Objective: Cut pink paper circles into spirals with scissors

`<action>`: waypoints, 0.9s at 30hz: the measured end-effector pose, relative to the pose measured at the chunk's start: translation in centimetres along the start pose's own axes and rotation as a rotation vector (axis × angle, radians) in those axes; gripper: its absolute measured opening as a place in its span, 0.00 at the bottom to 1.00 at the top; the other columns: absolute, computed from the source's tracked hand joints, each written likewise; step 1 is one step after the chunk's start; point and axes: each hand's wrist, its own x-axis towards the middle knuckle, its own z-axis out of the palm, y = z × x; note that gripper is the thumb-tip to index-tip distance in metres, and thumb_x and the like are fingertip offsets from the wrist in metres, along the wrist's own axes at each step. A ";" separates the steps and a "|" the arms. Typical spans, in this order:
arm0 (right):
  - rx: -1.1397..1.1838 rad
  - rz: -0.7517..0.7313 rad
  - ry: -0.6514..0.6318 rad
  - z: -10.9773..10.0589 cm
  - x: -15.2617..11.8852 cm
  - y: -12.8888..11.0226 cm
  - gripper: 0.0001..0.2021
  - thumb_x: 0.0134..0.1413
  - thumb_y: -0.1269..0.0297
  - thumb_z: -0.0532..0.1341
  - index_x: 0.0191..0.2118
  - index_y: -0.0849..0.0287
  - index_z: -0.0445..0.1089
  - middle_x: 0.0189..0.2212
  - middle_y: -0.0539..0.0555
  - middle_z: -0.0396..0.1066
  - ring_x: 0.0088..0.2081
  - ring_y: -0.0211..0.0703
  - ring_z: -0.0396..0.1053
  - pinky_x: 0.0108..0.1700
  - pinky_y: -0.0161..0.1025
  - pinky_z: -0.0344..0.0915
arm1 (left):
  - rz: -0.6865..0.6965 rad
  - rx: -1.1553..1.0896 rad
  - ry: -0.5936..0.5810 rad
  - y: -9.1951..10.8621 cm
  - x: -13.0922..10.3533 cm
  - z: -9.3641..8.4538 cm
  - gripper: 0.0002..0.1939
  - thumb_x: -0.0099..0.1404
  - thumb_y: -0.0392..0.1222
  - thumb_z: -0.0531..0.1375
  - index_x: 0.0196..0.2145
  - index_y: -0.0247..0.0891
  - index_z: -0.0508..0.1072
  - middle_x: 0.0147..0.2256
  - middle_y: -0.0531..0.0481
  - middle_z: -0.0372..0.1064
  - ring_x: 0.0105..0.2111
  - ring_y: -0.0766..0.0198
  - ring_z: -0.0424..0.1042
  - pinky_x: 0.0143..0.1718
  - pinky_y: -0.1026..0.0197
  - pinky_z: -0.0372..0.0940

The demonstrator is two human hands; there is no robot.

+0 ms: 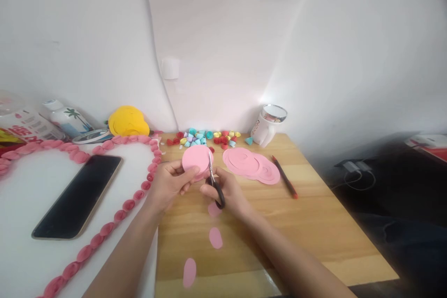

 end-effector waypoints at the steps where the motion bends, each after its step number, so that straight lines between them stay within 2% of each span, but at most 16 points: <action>1: -0.002 0.002 -0.001 0.0 0.0 0.0 0.19 0.39 0.51 0.65 0.31 0.59 0.60 0.16 0.43 0.58 0.17 0.31 0.55 0.18 0.30 0.51 | 0.000 -0.003 0.005 0.0 0.0 0.0 0.11 0.51 0.42 0.62 0.17 0.35 0.67 0.13 0.57 0.60 0.12 0.75 0.54 0.13 0.69 0.49; 8: -0.002 -0.013 0.009 0.2 0.0 0.1 0.19 0.39 0.52 0.65 0.31 0.60 0.60 0.16 0.44 0.59 0.18 0.32 0.58 0.18 0.29 0.54 | 0.001 -0.072 0.005 -0.4 0.1 0.0 0.11 0.53 0.43 0.62 0.19 0.36 0.66 0.12 0.58 0.59 0.12 0.75 0.55 0.15 0.68 0.51; 11: 0.013 0.003 -0.016 0.4 -0.2 0.4 0.20 0.38 0.52 0.66 0.31 0.59 0.60 0.16 0.42 0.58 0.15 0.30 0.55 0.16 0.29 0.52 | -0.022 -0.043 -0.022 -0.4 0.0 0.2 0.14 0.53 0.44 0.62 0.17 0.35 0.66 0.12 0.56 0.60 0.13 0.74 0.57 0.16 0.68 0.52; 15: 0.016 0.031 -0.066 0.5 -0.3 0.4 0.21 0.38 0.51 0.66 0.33 0.58 0.59 0.16 0.41 0.57 0.12 0.28 0.51 0.14 0.29 0.48 | -0.001 0.044 -0.002 -0.5 -0.1 0.3 0.18 0.53 0.46 0.61 0.13 0.34 0.63 0.12 0.55 0.59 0.14 0.74 0.56 0.16 0.68 0.51; 21: 0.040 -0.071 -0.058 0.2 0.0 -0.4 0.23 0.33 0.55 0.69 0.33 0.60 0.59 0.19 0.43 0.58 0.20 0.31 0.56 0.22 0.30 0.53 | -0.020 0.090 -0.014 -0.8 0.1 0.2 0.16 0.51 0.46 0.63 0.15 0.34 0.64 0.12 0.57 0.57 0.14 0.74 0.55 0.16 0.68 0.50; 27: 0.031 -0.060 -0.067 0.3 0.1 -0.5 0.23 0.33 0.55 0.69 0.32 0.60 0.59 0.20 0.44 0.57 0.21 0.31 0.53 0.23 0.30 0.51 | -0.007 0.080 -0.020 -0.7 0.1 0.3 0.16 0.51 0.47 0.62 0.16 0.33 0.65 0.12 0.57 0.57 0.13 0.73 0.55 0.15 0.68 0.50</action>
